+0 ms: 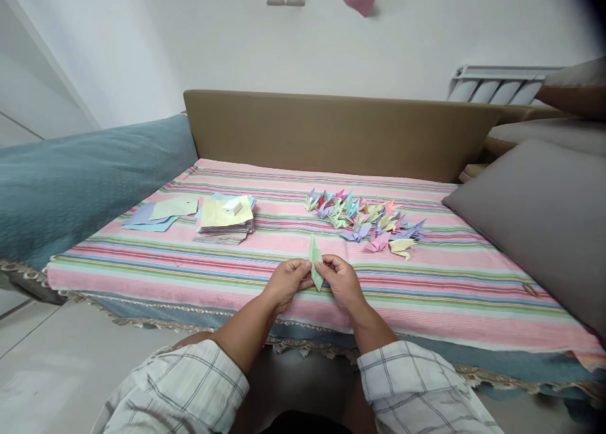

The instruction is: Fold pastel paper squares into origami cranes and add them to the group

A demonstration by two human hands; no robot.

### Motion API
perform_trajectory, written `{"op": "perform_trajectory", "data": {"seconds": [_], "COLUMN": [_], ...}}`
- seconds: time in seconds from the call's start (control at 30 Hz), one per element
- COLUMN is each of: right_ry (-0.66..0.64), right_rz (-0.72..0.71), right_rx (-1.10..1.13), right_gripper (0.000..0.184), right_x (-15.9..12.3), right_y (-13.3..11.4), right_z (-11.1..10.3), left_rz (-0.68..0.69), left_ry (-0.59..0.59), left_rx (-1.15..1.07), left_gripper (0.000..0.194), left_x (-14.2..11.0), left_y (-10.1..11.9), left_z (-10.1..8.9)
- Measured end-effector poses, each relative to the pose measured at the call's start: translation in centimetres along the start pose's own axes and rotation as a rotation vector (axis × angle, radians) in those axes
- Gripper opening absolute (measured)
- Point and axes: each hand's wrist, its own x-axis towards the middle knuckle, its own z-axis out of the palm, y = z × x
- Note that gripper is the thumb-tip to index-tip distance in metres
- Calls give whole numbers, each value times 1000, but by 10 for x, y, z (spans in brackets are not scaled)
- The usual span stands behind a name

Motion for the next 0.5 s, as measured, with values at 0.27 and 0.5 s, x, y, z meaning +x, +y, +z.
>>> {"op": "perform_trajectory", "data": {"seconds": [0.27,0.5], "right_ry": [-5,-27], "right_rz": [20,36], "right_rx": [27,13], "right_gripper": [27,29], "right_x": [-2,-2], "right_y": [-1,3], "right_z": [-2,-2], "left_rz": [-41,-21], "left_ry": [-25,33], "left_rx": [-10,60], "left_gripper": [36,26], "left_x": [-1,0], "left_y": [1,2], "left_z": [-2,0]}}
